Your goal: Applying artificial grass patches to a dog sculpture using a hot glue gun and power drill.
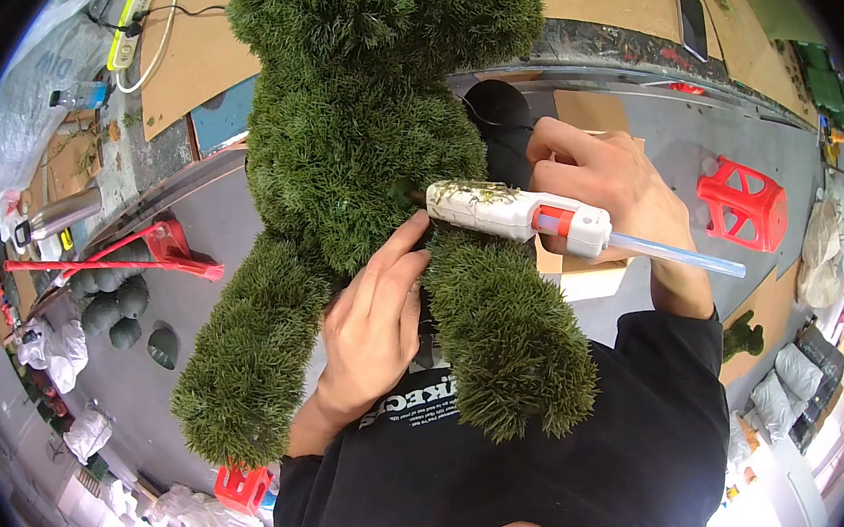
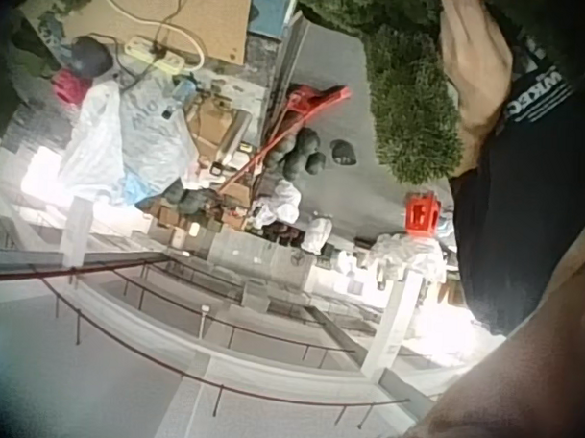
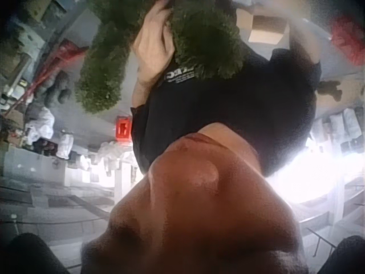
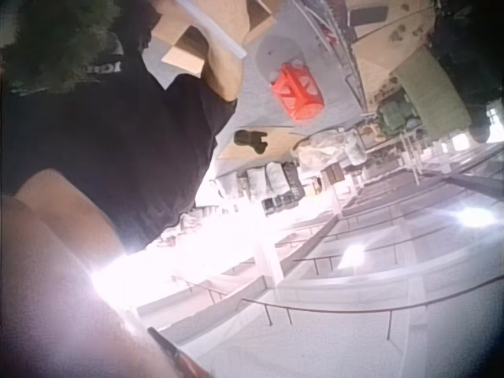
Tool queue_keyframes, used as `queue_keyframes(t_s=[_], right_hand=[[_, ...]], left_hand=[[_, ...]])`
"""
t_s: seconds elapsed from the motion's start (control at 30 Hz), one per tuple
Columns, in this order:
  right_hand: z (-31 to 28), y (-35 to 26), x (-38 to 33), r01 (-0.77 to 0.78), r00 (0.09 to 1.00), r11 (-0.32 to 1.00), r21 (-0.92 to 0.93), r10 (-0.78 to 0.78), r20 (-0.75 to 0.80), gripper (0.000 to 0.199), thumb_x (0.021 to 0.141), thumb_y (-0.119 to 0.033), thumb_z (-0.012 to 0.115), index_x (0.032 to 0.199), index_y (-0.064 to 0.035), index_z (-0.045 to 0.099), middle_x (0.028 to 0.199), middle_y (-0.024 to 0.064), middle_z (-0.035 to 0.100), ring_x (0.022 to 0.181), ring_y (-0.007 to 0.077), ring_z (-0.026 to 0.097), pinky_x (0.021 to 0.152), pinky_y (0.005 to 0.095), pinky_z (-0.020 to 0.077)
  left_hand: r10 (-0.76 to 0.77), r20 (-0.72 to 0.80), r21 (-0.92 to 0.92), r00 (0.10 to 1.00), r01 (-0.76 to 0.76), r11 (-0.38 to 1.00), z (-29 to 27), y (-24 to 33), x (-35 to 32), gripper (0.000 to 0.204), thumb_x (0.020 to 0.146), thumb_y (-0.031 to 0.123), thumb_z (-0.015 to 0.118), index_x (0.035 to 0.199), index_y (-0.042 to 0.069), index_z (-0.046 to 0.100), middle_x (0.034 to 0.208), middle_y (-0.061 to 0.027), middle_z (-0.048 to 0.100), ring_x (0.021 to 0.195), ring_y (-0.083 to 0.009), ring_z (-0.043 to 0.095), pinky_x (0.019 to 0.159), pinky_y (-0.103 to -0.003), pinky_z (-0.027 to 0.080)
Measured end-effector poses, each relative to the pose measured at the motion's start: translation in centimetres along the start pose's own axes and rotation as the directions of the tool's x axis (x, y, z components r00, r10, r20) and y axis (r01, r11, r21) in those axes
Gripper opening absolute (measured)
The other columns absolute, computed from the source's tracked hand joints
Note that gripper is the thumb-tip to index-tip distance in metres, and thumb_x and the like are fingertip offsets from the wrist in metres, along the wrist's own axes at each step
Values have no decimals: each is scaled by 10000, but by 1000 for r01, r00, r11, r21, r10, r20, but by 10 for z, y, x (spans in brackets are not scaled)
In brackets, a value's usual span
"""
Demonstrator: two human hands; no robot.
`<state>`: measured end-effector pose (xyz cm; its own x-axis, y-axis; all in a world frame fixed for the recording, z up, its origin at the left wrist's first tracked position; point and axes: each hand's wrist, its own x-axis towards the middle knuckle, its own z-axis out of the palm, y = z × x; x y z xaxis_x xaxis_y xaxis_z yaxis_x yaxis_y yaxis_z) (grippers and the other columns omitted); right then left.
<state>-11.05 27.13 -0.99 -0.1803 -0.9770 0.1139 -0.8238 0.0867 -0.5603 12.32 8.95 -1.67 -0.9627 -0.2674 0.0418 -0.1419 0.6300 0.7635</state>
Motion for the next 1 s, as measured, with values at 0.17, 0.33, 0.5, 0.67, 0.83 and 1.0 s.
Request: queue_keyframes(t_s=[0.17,0.33,0.5,0.67,0.83,1.0], right_hand=[[3,2,-1,5,1000,1000,1,-5,-21,314,657,-220,759,771,-64,512,925,104,537,603,296,527,518,398,438],[3,3,-2,5,1000,1000,-1,-5,-5,320,663,-232,760,767,-63,509,935,106,540,617,296,529,524,396,440],[1,1,-2,-13,1000,1000,-10,13,11,319,656,-229,761,759,-66,506,937,106,539,624,294,532,527,394,438],[1,0,-3,-14,1000,1000,-24,14,-7,318,649,-227,758,754,-68,503,928,102,537,617,296,529,518,395,430],[1,-1,-1,-19,1000,1000,-11,19,-12,323,648,-230,760,755,-69,502,925,99,540,598,300,527,507,399,424],[-6,-2,1,-15,999,1000,-8,16,50,332,656,-246,766,784,-60,522,935,110,555,584,314,542,496,407,429]], left_hand=[[4,6,-8,1000,-4,1000,-1,1,1,320,878,-74,641,1183,20,619,1367,-154,666,1012,-346,736,808,-393,611],[-2,5,-21,1000,2,1000,-1,1,1,296,888,-71,635,1170,18,624,1364,-156,667,1021,-352,735,810,-395,611],[-3,2,-14,1000,3,1000,-1,1,1,299,887,-73,636,1171,18,623,1368,-151,666,1024,-351,735,817,-397,611],[-1,0,0,1000,1,1000,-1,1,0,303,883,-74,638,1171,17,624,1370,-146,666,1023,-347,735,822,-396,612],[-9,-2,-3,1000,9,1000,0,1,1,304,878,-71,637,1169,16,629,1374,-148,664,1030,-345,734,832,-397,609],[-2,-5,0,1000,2,1000,0,2,0,307,879,-74,634,1173,13,628,1373,-150,664,1027,-347,734,830,-394,609]])
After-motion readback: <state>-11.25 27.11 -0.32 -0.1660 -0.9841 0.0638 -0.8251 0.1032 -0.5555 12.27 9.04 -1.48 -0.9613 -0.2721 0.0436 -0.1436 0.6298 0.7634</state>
